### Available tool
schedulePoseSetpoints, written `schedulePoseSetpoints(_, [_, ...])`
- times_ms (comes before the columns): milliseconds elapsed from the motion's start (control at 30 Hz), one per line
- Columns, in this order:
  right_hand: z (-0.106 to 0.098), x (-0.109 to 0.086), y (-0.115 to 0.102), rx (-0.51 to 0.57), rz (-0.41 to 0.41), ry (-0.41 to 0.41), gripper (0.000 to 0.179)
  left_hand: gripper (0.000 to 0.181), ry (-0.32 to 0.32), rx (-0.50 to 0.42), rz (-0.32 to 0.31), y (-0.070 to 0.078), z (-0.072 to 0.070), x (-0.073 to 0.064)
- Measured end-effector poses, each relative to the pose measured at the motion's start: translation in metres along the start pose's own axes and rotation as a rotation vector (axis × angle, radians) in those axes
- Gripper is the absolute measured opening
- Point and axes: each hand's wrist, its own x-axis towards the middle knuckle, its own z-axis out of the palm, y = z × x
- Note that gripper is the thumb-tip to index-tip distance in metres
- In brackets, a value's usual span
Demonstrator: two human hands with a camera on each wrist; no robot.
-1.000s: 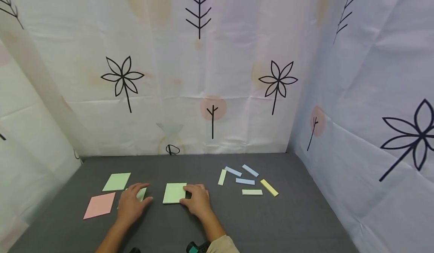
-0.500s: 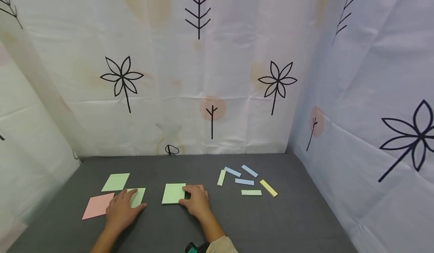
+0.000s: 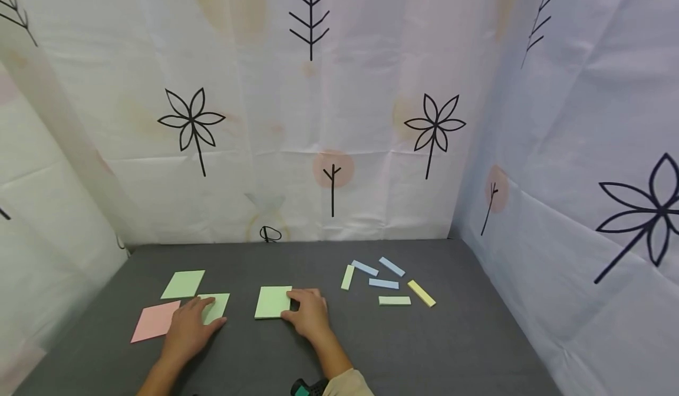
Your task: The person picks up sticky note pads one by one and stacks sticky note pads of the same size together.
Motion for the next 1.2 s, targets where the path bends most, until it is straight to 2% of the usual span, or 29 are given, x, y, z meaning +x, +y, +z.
schedulePoseSetpoints(200, [-0.002, 0.000, 0.000, 0.000, -0.002, 0.000, 0.044, 0.054, 0.010, -0.008, 0.032, 0.002, 0.007, 0.007])
schedulePoseSetpoints(333, [-0.002, 0.000, 0.000, 0.002, 0.002, -0.006, 0.044, 0.051, -0.007, -0.038, 0.055, 0.005, 0.011, 0.015])
schedulePoseSetpoints(600, [-0.002, 0.000, 0.001, 0.000, 0.005, -0.006, 0.044, 0.044, -0.154, -0.095, 0.208, 0.002, 0.010, 0.042])
schedulePoseSetpoints(700, [-0.001, 0.000, 0.001, -0.003, 0.003, -0.008, 0.044, 0.043, -0.204, -0.106, 0.234, 0.000, 0.008, 0.048])
schedulePoseSetpoints(800, [0.000, 0.000, 0.001, 0.004, 0.006, -0.013, 0.043, 0.043, -0.224, -0.108, 0.254, -0.002, 0.006, 0.050])
schedulePoseSetpoints(1033, [-0.002, -0.001, -0.002, 0.012, 0.005, -0.006, 0.043, 0.036, -0.197, -0.074, 0.323, -0.002, 0.001, 0.048])
schedulePoseSetpoints(1200, [-0.003, -0.001, -0.003, 0.013, 0.010, -0.007, 0.043, 0.036, -0.167, -0.047, 0.339, -0.004, 0.000, 0.046])
